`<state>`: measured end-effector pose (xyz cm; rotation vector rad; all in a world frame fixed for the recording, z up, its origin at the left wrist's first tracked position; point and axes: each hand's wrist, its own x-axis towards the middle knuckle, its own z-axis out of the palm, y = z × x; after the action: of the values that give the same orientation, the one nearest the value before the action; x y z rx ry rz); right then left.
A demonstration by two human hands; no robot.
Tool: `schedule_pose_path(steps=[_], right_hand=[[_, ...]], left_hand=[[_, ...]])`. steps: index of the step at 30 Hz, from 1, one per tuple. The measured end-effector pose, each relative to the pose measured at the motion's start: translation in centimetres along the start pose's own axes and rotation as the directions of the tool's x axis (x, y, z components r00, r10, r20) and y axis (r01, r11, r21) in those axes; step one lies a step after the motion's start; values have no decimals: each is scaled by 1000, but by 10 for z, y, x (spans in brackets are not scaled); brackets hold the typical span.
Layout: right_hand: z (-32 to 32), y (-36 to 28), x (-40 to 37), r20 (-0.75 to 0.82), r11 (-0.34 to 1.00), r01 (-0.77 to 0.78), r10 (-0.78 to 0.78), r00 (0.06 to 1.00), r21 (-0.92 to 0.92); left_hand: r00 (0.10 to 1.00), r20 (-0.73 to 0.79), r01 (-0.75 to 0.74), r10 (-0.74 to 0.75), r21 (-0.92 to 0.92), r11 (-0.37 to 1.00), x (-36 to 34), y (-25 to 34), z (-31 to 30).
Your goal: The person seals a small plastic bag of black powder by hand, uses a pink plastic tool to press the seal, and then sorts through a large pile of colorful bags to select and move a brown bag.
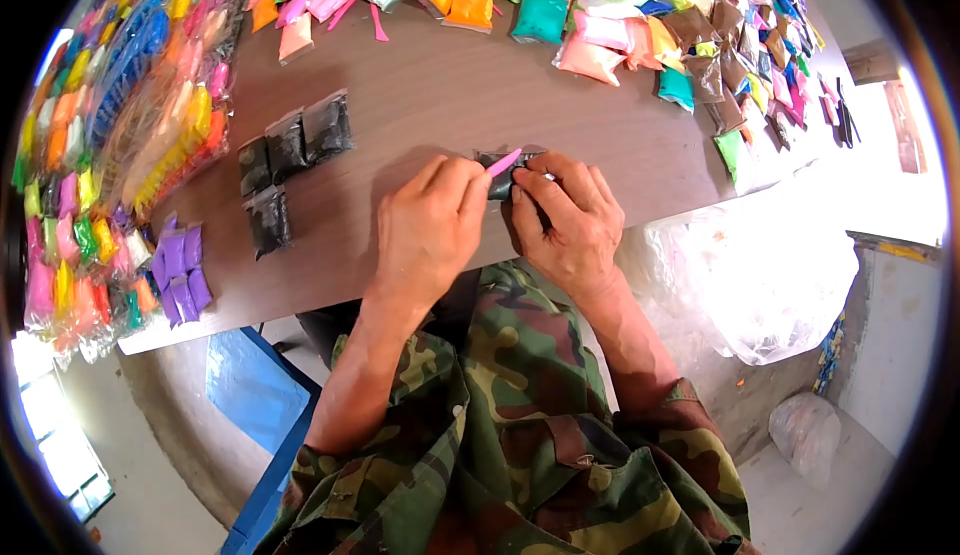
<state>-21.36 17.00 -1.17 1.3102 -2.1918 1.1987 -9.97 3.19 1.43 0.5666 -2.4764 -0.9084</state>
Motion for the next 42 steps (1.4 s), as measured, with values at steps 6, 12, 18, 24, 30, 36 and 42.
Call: schedule_pose_path(steps=[6, 12, 18, 24, 30, 36, 42], right_hand=[[3, 0, 0, -32, 1000, 2, -2, 999, 2], [2, -3, 1, -23, 1000, -18, 18, 1000, 3], [3, -2, 1, -38, 1000, 3, -3, 999, 10], [0, -8, 1, -13, 999, -40, 40, 999, -27], [1, -4, 3, -3, 999, 3, -3, 1000, -50], [1, -4, 3, -1, 1000, -11, 11, 1000, -29], [2, -5, 2, -26, 999, -9, 8, 1000, -40]], left_hand=[[997, -77, -24, 27, 41, 999, 21, -26, -6], [994, -105, -50, 38, -119, 992, -2, 1, -9], [1000, -21, 20, -21, -9, 1000, -1, -8, -4], [994, -95, 47, -47, -1, 999, 1, -22, -8], [990, -59, 114, -131, -230, 966, -20, -6, -8], [997, -53, 62, -63, -11, 998, -15, -15, -13], [990, -111, 90, -87, 21, 996, -14, -18, -20]])
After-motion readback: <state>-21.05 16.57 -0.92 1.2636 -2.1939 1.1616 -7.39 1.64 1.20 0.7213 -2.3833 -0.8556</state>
